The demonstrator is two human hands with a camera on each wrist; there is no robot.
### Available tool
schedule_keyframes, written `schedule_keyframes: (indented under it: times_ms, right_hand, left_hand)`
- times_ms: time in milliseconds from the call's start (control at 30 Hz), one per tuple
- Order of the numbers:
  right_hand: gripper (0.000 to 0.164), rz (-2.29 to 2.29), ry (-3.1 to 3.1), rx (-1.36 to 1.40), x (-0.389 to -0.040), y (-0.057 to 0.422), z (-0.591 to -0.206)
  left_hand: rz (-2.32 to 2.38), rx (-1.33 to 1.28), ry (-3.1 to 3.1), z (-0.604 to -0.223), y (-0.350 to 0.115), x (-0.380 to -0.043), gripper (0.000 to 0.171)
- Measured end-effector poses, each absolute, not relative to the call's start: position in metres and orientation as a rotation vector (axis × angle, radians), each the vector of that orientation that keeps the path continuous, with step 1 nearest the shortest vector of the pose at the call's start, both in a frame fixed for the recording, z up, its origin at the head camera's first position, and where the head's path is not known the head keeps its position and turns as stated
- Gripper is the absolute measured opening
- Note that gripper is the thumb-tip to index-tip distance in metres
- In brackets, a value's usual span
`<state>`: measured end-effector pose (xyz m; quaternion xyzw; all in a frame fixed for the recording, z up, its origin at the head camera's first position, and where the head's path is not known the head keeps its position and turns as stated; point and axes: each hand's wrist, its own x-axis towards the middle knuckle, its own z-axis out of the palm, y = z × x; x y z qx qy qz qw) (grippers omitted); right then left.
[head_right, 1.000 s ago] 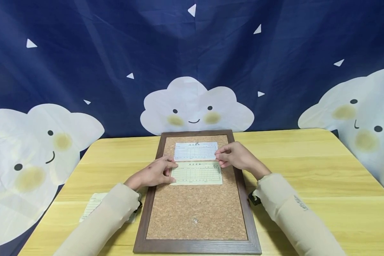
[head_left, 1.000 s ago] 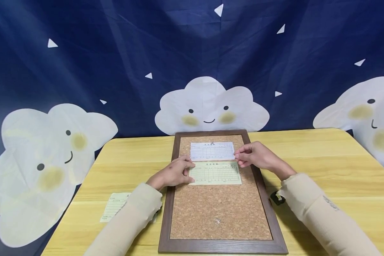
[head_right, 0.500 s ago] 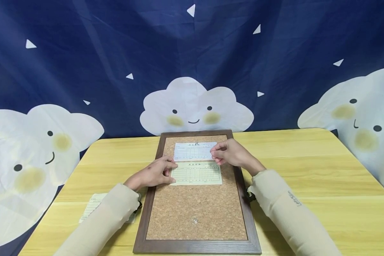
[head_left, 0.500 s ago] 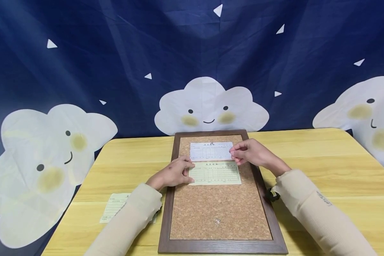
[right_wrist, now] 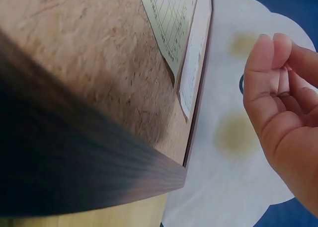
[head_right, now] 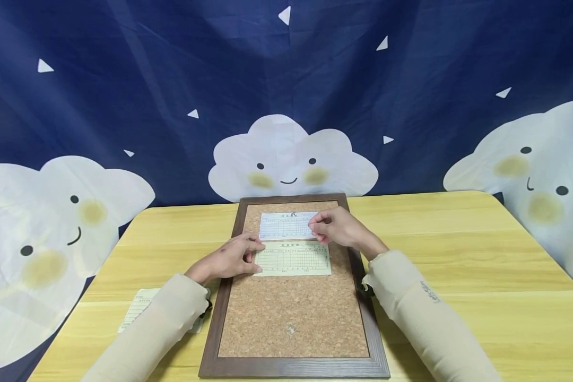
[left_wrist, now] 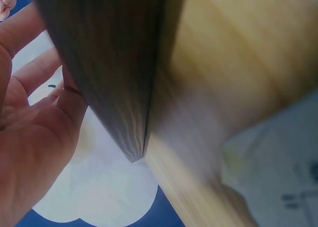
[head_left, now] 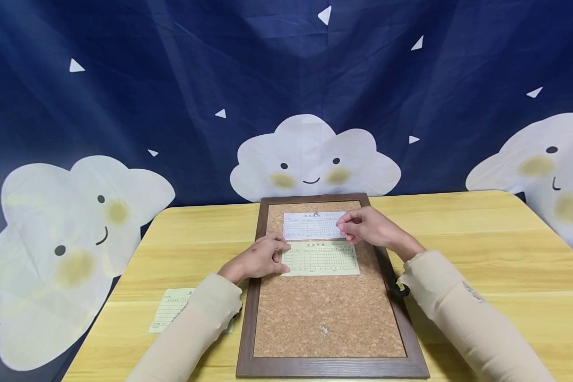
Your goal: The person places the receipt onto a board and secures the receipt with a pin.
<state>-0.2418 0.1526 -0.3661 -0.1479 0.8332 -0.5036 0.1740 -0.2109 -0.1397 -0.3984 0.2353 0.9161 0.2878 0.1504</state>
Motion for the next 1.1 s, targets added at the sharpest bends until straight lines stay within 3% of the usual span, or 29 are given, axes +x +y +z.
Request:
schedule_keyframes:
  times_ms: [1100]
  right_hand:
    - [0.021,-1.361,2.272,-0.378,-0.249,0.120,-0.372]
  left_hand:
    - [0.839,0.750,2.648,-0.400,-0.141,-0.211,0.055]
